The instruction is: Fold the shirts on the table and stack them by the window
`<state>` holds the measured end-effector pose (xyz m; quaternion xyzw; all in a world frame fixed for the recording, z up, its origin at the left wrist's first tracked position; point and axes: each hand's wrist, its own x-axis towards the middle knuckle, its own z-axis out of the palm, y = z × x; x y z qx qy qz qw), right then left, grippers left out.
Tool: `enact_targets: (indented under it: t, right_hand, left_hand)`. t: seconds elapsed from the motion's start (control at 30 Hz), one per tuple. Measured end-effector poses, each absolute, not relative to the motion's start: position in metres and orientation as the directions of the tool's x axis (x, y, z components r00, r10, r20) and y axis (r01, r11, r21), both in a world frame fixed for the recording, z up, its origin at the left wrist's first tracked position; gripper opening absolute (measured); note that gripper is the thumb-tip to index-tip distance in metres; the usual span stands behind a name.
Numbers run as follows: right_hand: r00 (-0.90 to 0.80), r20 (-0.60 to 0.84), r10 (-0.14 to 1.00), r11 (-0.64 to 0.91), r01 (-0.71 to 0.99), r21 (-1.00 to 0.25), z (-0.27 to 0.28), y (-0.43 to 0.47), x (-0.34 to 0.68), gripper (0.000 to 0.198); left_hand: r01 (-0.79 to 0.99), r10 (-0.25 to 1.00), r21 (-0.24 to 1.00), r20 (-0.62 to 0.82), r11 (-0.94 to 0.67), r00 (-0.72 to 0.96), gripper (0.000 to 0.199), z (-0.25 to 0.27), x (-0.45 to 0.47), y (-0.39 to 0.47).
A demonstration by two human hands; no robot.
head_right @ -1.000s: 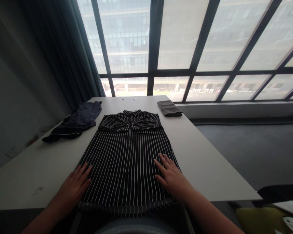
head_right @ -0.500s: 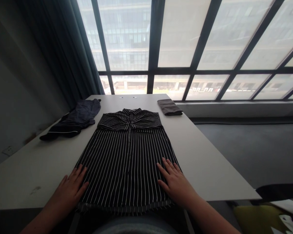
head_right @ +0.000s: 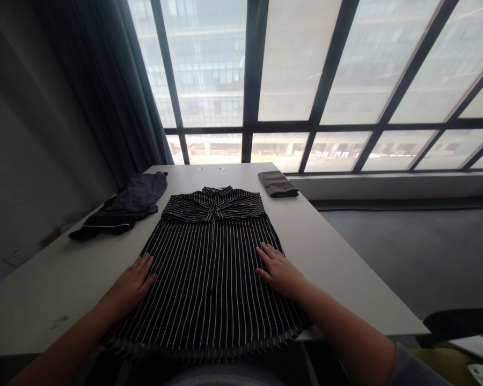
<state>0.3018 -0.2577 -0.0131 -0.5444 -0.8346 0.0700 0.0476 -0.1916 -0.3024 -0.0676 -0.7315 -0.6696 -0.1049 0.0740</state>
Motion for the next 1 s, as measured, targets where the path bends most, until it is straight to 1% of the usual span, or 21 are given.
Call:
enact_targets:
  t: [0.1,0.2,0.37,0.47,0.57,0.63,0.67,0.73,0.8,0.87,0.93,1.0]
  right_hand:
    - [-0.399,-0.021,0.917,0.392,0.908,-0.148,-0.025,-0.257,0.303,0.079]
    - [-0.383,-0.041,0.923,0.376,0.919,-0.116,-0.028,-0.261,0.303,0.079]
    - [-0.409,-0.062,0.911,0.403,0.911,-0.084,-0.01,-0.254,0.293,0.079]
    - [-0.478,0.006,0.878,0.478,0.877,-0.055,0.013,-0.235,0.268,0.071]
    - [-0.57,0.086,0.817,0.575,0.815,-0.071,0.036,-0.203,0.22,0.059]
    - [-0.621,0.093,0.779,0.627,0.775,-0.079,0.047,-0.177,0.178,0.054]
    - [-0.637,0.093,0.766,0.643,0.763,-0.073,0.051,-0.164,0.155,0.052]
    - [-0.668,0.075,0.741,0.671,0.74,-0.036,0.055,-0.137,0.106,0.048]
    - [-0.678,0.068,0.732,0.68,0.733,-0.006,0.055,-0.114,0.056,0.042]
    - [-0.684,0.082,0.725,0.687,0.727,-0.003,0.055,-0.095,0.009,0.039]
    - [-0.678,0.11,0.727,0.684,0.73,-0.018,0.053,-0.08,-0.034,0.042]
    - [-0.66,0.126,0.74,0.669,0.742,-0.041,0.051,-0.067,-0.069,0.045]
  left_hand:
    - [0.999,0.978,0.028,0.205,-0.037,0.03,0.07,-0.081,-0.195,-0.318]
    - [1.0,0.979,0.012,0.202,0.012,-0.014,0.07,-0.09,-0.199,-0.347]
    - [0.995,0.979,0.033,0.181,0.09,-0.094,0.074,-0.095,-0.204,-0.395]
    - [0.987,0.963,0.082,0.223,0.139,-0.154,0.071,-0.09,-0.207,-0.413]
    - [0.972,0.936,0.172,0.288,0.159,-0.204,0.064,-0.078,-0.209,-0.421]
    - [0.952,0.921,0.237,0.29,0.194,-0.26,0.06,-0.069,-0.21,-0.423]
    - [0.94,0.919,0.262,0.267,0.22,-0.289,0.058,-0.064,-0.21,-0.422]
    - [0.914,0.921,0.283,0.175,0.291,-0.347,0.05,-0.055,-0.208,-0.422]
    - [0.902,0.927,0.261,0.058,0.344,-0.371,0.039,-0.047,-0.205,-0.423]
    - [0.904,0.931,0.231,-0.021,0.359,-0.365,0.029,-0.041,-0.201,-0.424]
    - [0.911,0.937,0.218,-0.045,0.349,-0.348,0.023,-0.039,-0.198,-0.427]
    - [0.915,0.94,0.221,-0.033,0.338,-0.339,0.02,-0.04,-0.196,-0.43]
